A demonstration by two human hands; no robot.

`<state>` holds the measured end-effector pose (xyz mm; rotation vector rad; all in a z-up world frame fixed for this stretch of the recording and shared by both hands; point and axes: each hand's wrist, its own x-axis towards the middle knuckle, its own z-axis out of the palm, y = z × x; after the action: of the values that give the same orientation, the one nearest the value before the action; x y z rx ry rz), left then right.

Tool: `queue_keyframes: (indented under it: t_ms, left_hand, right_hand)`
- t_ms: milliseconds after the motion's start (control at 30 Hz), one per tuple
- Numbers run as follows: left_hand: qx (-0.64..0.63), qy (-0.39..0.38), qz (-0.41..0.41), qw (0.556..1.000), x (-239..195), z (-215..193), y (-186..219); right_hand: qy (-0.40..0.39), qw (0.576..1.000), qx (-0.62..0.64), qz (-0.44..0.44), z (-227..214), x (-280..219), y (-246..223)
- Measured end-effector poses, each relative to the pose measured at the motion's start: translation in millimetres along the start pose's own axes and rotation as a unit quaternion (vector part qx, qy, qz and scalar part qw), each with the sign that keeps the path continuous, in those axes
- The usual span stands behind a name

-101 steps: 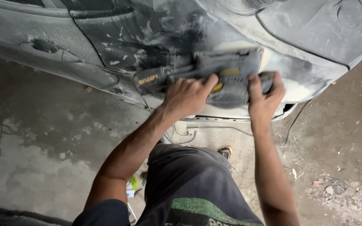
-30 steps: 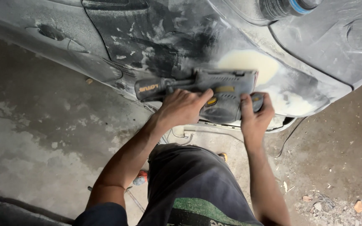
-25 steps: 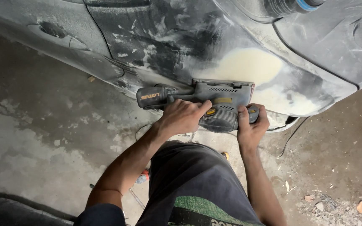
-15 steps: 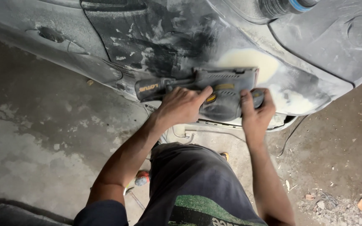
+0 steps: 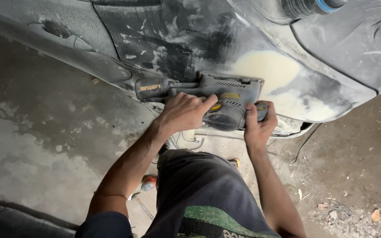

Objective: The person uses an electric sander to smooth a section of a car's front bumper. They move the sander across the surface and periodically pause to wipe away dust with their hand.

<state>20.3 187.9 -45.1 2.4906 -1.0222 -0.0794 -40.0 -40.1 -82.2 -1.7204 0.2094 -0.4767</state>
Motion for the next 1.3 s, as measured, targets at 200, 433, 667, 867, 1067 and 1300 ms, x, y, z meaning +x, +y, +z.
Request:
queue_keyframes:
  t_ms: [200, 433, 667, 867, 1067, 1300]
  left_hand:
    - [0.024, -0.052, -0.011, 0.998, -3, -6, -6]
    - [0.006, 0.021, 0.019, 1.0, 6, -13, -11]
    - [-0.003, -0.042, 0.023, 0.999, 13, -17, -4]
    - [-0.01, -0.052, 0.014, 0.998, 11, -13, -5]
    - [-0.001, -0.075, 0.009, 0.997, 15, -25, -2]
    - [0.008, -0.121, -0.014, 0.993, 5, -24, 3]
  right_hand:
    - [0.014, 0.999, -0.025, -0.024, 6, -8, 14]
    - [-0.003, 1.0, 0.012, 0.009, 8, 1, -11]
    - [0.017, 1.0, 0.014, -0.008, 7, 3, -22]
    - [0.015, 1.0, 0.005, -0.019, 1, -10, 7]
    - [0.029, 0.999, 0.01, 0.012, 8, 1, -25]
    - [0.024, 0.999, 0.034, -0.017, 4, -20, 9]
